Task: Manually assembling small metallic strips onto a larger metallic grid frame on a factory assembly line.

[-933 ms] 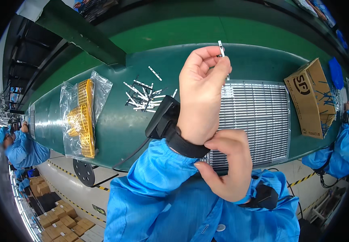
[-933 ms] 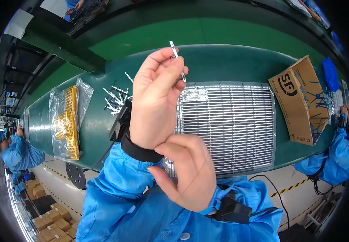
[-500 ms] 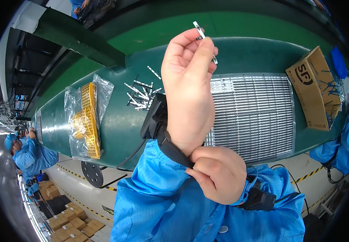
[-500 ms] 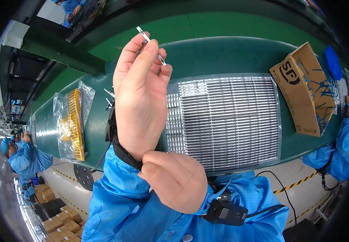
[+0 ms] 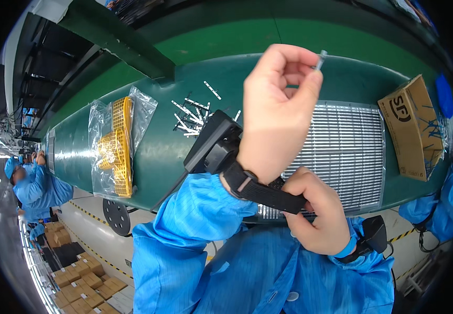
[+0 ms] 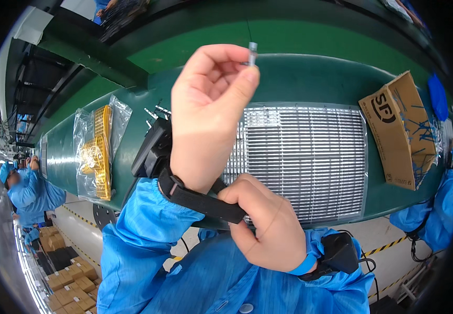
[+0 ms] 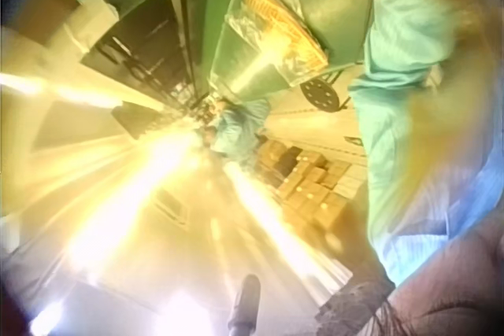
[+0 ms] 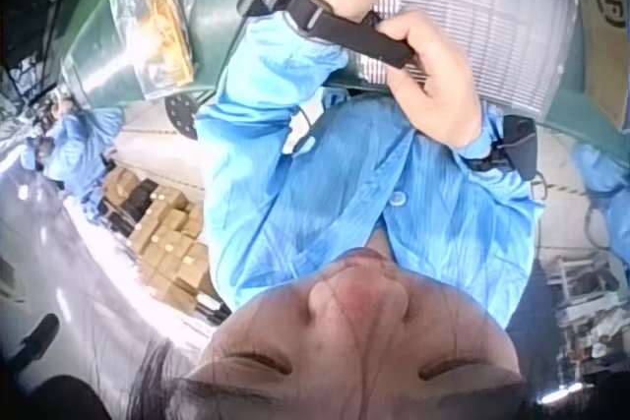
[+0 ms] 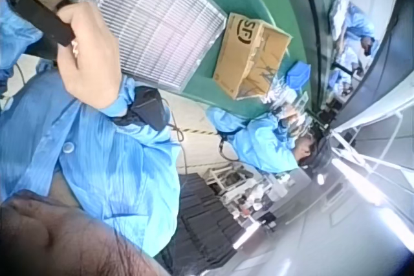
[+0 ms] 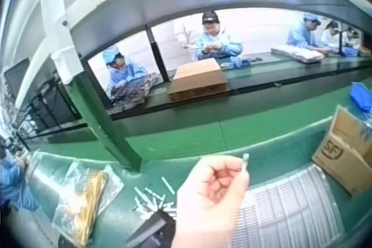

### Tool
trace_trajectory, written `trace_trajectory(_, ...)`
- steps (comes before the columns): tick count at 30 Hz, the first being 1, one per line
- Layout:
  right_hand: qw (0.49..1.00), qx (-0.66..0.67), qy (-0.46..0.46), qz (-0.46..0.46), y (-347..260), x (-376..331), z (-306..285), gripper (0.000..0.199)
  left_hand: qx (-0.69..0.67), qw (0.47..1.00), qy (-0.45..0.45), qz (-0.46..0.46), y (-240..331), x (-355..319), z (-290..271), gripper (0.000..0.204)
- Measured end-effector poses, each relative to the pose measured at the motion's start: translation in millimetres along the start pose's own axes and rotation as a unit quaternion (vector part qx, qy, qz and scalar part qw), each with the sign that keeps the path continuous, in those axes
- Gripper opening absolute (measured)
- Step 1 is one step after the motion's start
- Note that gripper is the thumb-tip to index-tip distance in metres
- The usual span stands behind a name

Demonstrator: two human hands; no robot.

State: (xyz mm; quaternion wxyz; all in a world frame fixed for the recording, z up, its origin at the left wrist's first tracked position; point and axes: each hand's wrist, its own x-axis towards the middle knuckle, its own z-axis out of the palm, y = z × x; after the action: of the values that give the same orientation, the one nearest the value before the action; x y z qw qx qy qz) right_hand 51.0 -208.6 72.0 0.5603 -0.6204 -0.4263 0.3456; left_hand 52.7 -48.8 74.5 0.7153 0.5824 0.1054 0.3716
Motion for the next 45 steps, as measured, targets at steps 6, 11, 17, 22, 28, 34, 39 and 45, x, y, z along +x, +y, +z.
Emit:
trace_trajectory(6,0.999,0.042,0.015,-0.032,4,-1,-7,0.031,0.115,0.989,-0.071,-0.057,0,5,3,0.019)
trace_trajectory(11,0.974,0.006,0.156,-0.166,13,11,13,0.047,-0.080,0.974,-0.046,-0.207,-7,7,11,0.022)
trace_trajectory(17,0.877,-0.277,0.228,-0.319,17,17,-13,0.051,-0.209,0.932,0.006,-0.295,-8,8,9,0.022)
trace_trajectory(22,0.810,-0.372,0.158,-0.425,13,30,-31,0.052,-0.198,0.927,-0.003,-0.320,-9,2,24,0.022)
trace_trajectory(28,0.784,-0.358,0.093,-0.498,16,32,-30,0.037,-0.021,0.936,-0.045,-0.348,-22,-8,36,0.024)
trace_trajectory(34,0.871,-0.259,0.045,-0.415,7,26,-32,0.029,0.057,0.961,-0.031,-0.269,-40,-16,36,0.016)
trace_trajectory(39,0.930,-0.204,0.042,-0.302,-18,24,-41,0.024,0.124,0.958,-0.161,-0.204,-33,-12,27,0.023)
trace_trajectory(45,0.958,-0.144,0.094,-0.229,-28,21,-65,0.013,0.523,0.814,-0.177,0.178,-27,-26,19,0.024)
